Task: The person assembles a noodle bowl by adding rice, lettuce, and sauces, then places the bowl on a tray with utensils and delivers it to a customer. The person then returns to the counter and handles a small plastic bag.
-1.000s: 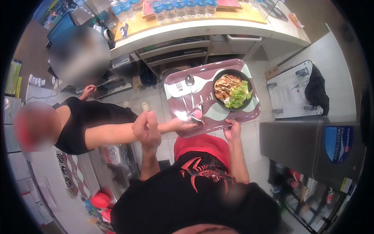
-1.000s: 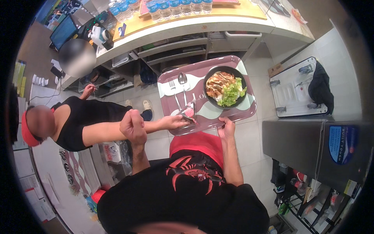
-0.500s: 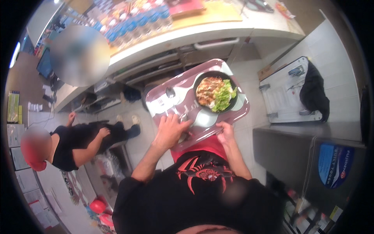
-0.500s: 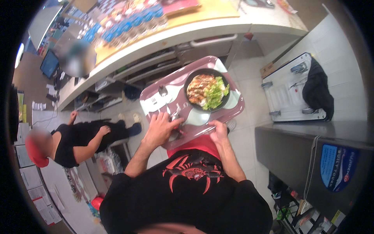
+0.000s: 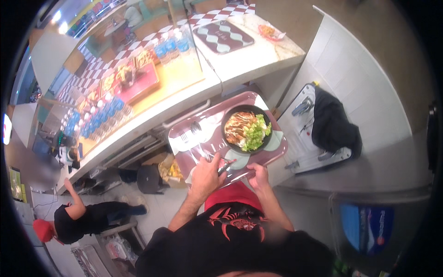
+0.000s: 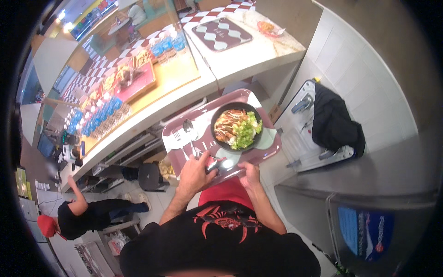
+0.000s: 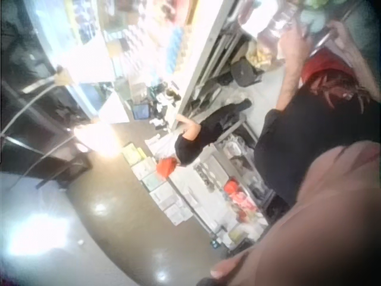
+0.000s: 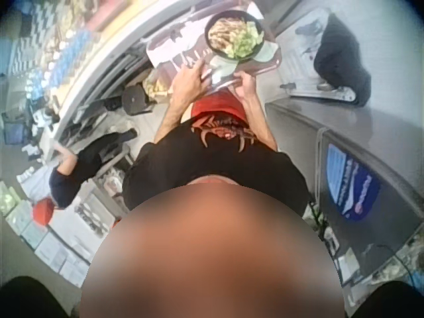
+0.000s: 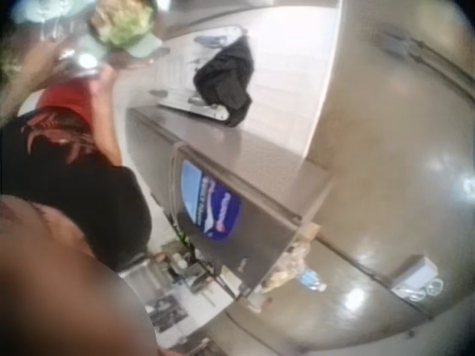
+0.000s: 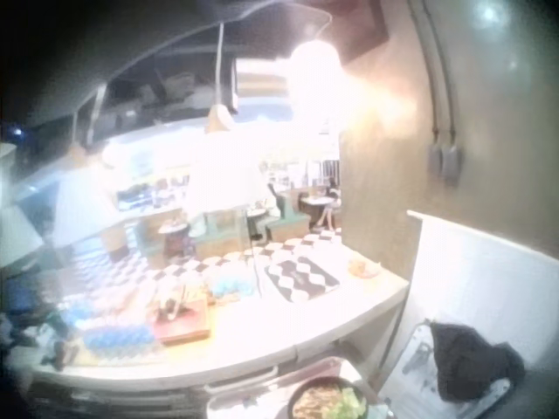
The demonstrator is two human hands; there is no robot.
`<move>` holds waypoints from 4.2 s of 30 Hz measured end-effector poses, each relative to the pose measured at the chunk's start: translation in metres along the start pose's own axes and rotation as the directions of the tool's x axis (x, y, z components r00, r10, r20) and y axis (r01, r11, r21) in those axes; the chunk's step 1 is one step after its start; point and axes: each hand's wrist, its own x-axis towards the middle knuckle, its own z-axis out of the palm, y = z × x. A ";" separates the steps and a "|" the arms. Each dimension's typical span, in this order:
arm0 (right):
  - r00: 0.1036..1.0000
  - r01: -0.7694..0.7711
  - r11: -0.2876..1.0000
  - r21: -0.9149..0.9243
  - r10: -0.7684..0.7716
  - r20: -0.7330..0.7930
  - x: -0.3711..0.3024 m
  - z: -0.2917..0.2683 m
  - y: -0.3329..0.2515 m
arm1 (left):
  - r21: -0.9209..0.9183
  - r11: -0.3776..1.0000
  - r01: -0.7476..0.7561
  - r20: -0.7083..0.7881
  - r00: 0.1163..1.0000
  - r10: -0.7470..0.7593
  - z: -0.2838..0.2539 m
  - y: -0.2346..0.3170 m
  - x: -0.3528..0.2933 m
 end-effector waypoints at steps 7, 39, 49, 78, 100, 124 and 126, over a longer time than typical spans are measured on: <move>0.988 0.114 0.992 -0.046 -0.118 -0.104 0.113 -0.026 -0.116 | -0.099 0.979 -0.178 -0.445 0.888 0.116 -0.008 0.052 0.171; 0.944 -0.297 0.891 -0.343 0.328 0.036 0.415 0.153 -0.269 | -0.940 0.024 -0.340 -0.302 0.797 -0.523 -0.155 -0.052 0.694; 0.970 -0.188 0.903 -0.386 0.233 0.073 0.475 0.232 -0.253 | -0.867 0.100 -0.488 -0.446 0.673 -0.590 -0.201 0.024 0.566; 0.528 -0.079 0.882 -0.465 0.433 0.731 0.478 0.289 -0.378 | -0.928 0.129 -0.350 -0.320 0.570 -0.757 0.048 0.062 0.374; 0.110 0.480 0.337 -0.810 0.893 0.437 0.257 0.297 -0.166 | -0.839 0.167 -0.517 -0.135 -0.099 -0.986 0.251 0.140 0.111; 0.100 -0.118 -0.224 -0.967 0.967 -0.236 -0.020 0.112 0.324 | -0.811 0.010 -0.586 0.263 -0.379 -0.887 0.242 -0.140 -0.200; 0.123 -0.103 -0.212 -0.972 0.967 -0.224 -0.022 0.132 0.371 | -0.812 -0.023 -0.583 0.261 -0.328 -0.908 0.220 -0.184 -0.220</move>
